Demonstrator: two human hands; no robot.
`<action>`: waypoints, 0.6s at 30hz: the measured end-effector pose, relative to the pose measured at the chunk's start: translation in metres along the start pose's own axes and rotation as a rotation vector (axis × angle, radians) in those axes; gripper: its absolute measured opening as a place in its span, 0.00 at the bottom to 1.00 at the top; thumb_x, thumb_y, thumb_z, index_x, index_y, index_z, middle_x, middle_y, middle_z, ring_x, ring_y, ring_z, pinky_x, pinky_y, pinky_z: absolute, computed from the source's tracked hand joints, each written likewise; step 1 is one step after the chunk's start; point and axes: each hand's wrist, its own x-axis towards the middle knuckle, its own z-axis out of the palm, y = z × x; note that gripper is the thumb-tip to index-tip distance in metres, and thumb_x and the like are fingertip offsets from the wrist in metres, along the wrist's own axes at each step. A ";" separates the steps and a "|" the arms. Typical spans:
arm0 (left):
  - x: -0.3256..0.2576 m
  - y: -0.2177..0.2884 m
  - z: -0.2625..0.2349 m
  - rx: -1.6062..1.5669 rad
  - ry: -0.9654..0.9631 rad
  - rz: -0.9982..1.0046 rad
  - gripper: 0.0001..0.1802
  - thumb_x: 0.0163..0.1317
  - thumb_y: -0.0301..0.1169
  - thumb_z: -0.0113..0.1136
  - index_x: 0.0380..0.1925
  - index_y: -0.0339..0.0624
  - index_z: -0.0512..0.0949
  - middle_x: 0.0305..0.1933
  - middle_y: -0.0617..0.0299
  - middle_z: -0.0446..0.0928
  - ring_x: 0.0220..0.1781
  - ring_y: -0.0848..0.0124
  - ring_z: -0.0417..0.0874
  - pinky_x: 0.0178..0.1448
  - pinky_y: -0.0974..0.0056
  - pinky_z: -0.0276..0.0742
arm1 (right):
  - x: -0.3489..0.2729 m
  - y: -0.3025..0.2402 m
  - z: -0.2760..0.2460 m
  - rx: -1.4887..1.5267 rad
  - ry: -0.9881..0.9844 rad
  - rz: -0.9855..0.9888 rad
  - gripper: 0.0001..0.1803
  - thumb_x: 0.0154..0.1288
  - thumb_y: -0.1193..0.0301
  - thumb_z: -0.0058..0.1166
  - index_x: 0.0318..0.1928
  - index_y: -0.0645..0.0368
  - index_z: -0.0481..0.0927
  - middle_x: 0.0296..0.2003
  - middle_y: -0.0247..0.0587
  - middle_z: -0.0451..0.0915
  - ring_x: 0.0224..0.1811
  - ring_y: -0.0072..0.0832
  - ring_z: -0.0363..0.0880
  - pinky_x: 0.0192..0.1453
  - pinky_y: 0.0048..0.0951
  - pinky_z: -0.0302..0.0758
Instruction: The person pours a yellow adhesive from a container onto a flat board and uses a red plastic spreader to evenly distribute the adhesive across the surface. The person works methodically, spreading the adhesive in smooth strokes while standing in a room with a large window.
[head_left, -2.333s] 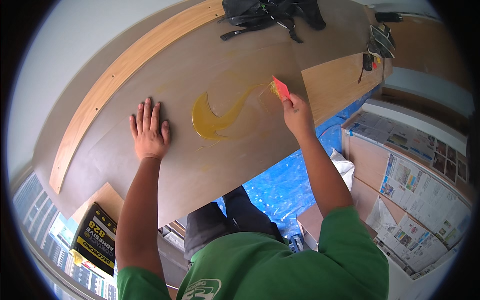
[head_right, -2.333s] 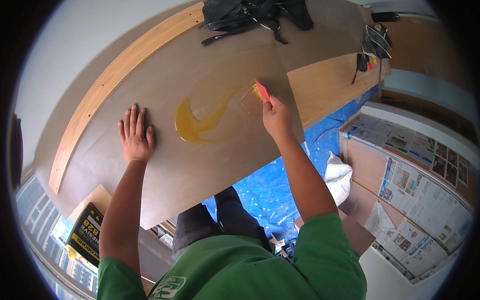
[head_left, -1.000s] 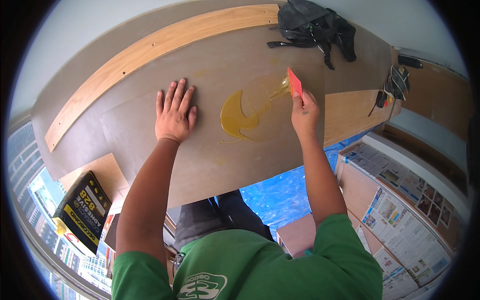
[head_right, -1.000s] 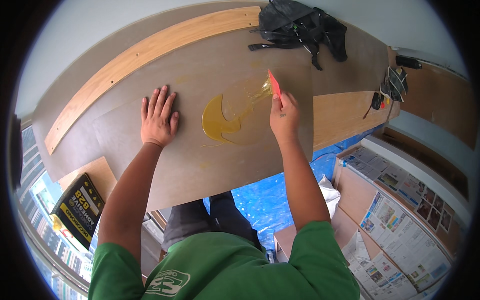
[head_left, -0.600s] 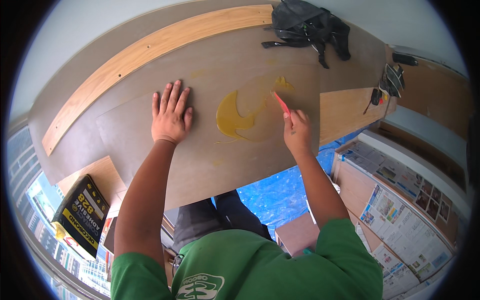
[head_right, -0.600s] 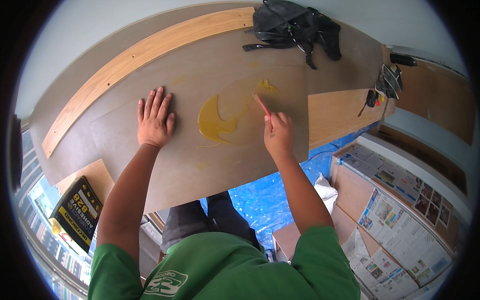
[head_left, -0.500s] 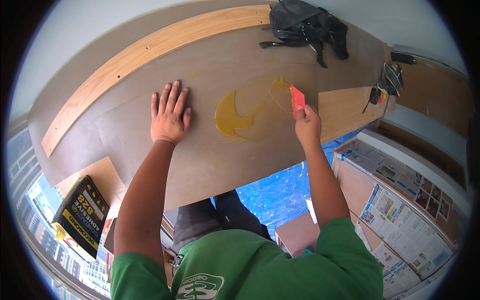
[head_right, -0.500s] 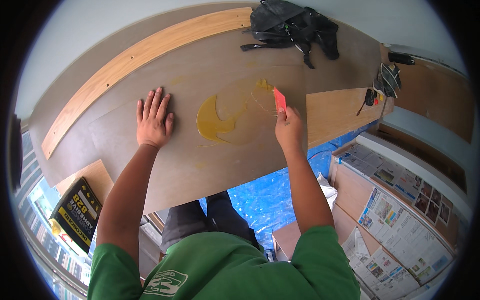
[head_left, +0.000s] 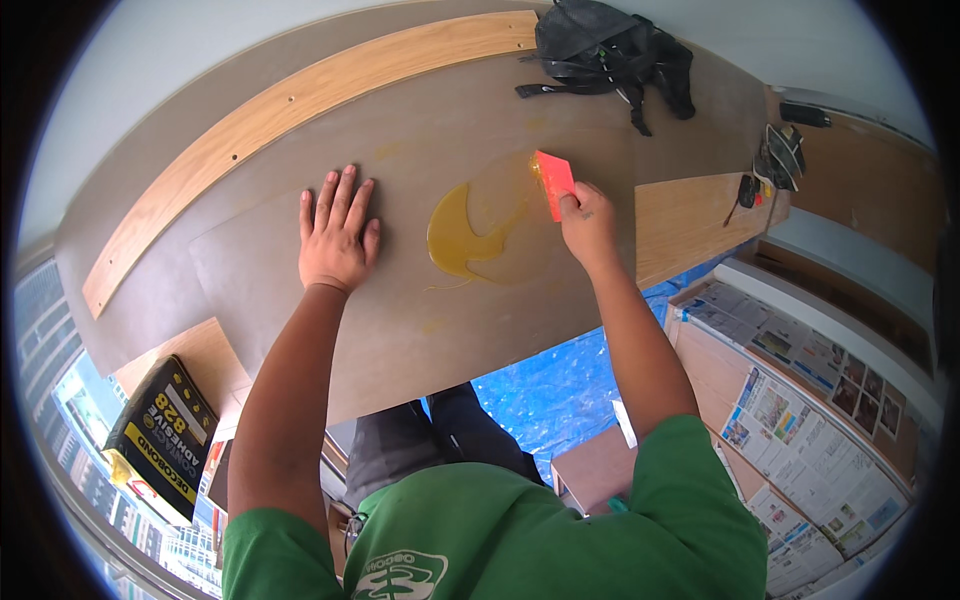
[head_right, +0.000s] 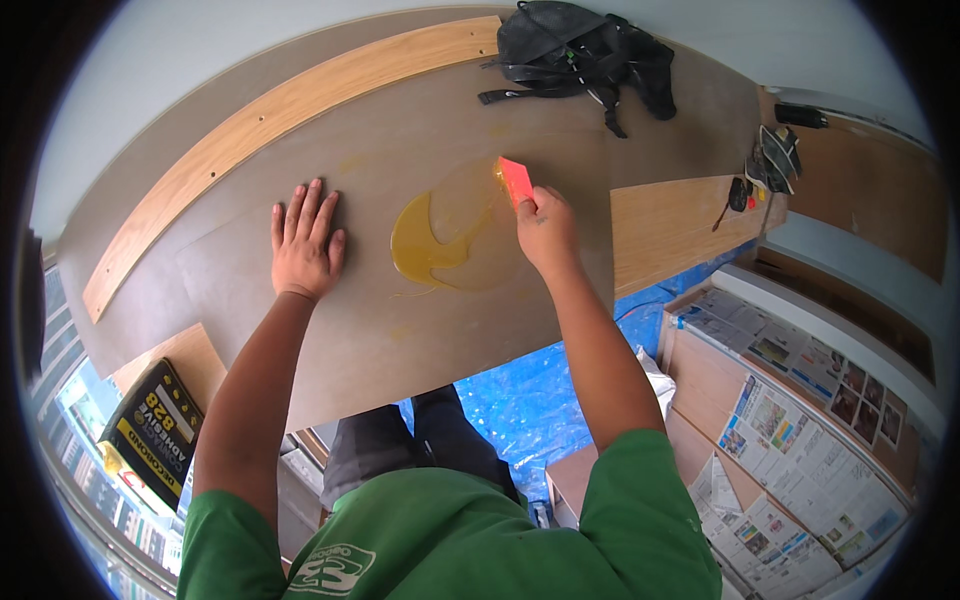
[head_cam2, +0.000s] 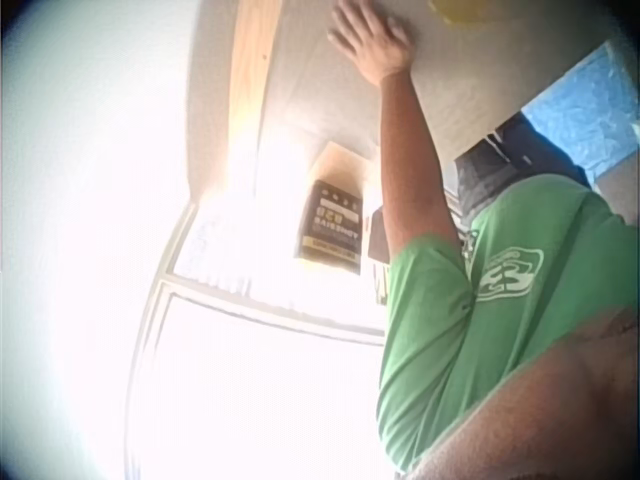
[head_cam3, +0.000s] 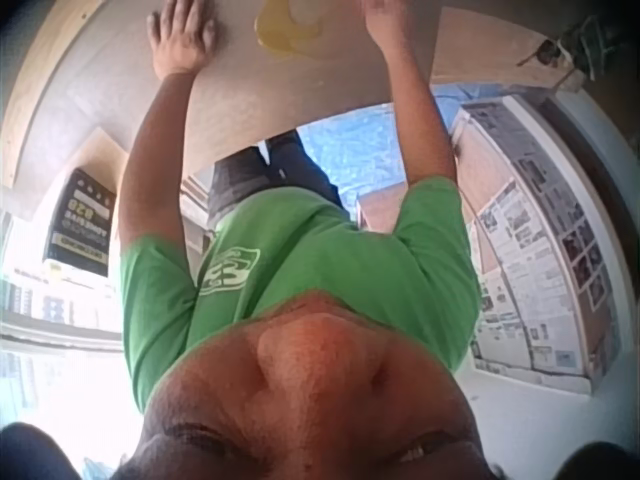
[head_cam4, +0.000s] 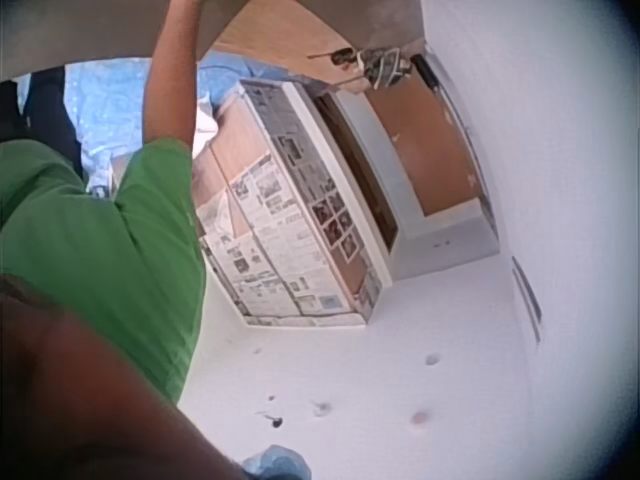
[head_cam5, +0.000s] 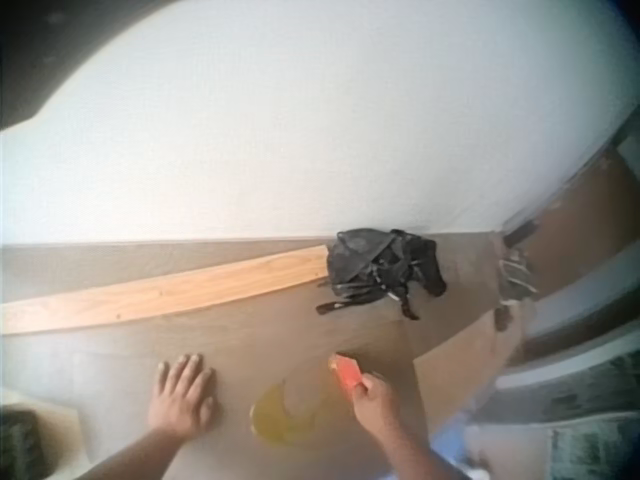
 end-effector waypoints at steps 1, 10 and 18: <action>0.000 0.000 0.000 -0.002 0.005 -0.001 0.30 0.72 0.45 0.44 0.74 0.61 0.62 0.82 0.70 0.52 0.83 0.67 0.50 0.85 0.47 0.38 | 0.003 0.004 -0.005 -0.008 0.032 0.007 0.11 0.67 0.70 0.49 0.34 0.66 0.78 0.36 0.57 0.80 0.42 0.56 0.78 0.47 0.50 0.75; 0.001 0.001 0.000 0.007 0.004 0.009 0.30 0.72 0.45 0.44 0.74 0.60 0.62 0.82 0.70 0.51 0.83 0.67 0.50 0.85 0.47 0.39 | 0.049 0.059 -0.028 -0.239 0.070 0.103 0.12 0.67 0.68 0.48 0.36 0.66 0.79 0.40 0.58 0.81 0.45 0.58 0.79 0.48 0.51 0.76; 0.000 0.001 0.000 0.009 0.000 0.005 0.30 0.72 0.45 0.44 0.74 0.61 0.62 0.82 0.70 0.52 0.83 0.68 0.50 0.85 0.47 0.39 | 0.054 0.051 -0.023 -0.268 0.038 0.000 0.12 0.68 0.67 0.49 0.40 0.64 0.81 0.44 0.55 0.81 0.47 0.55 0.79 0.51 0.49 0.77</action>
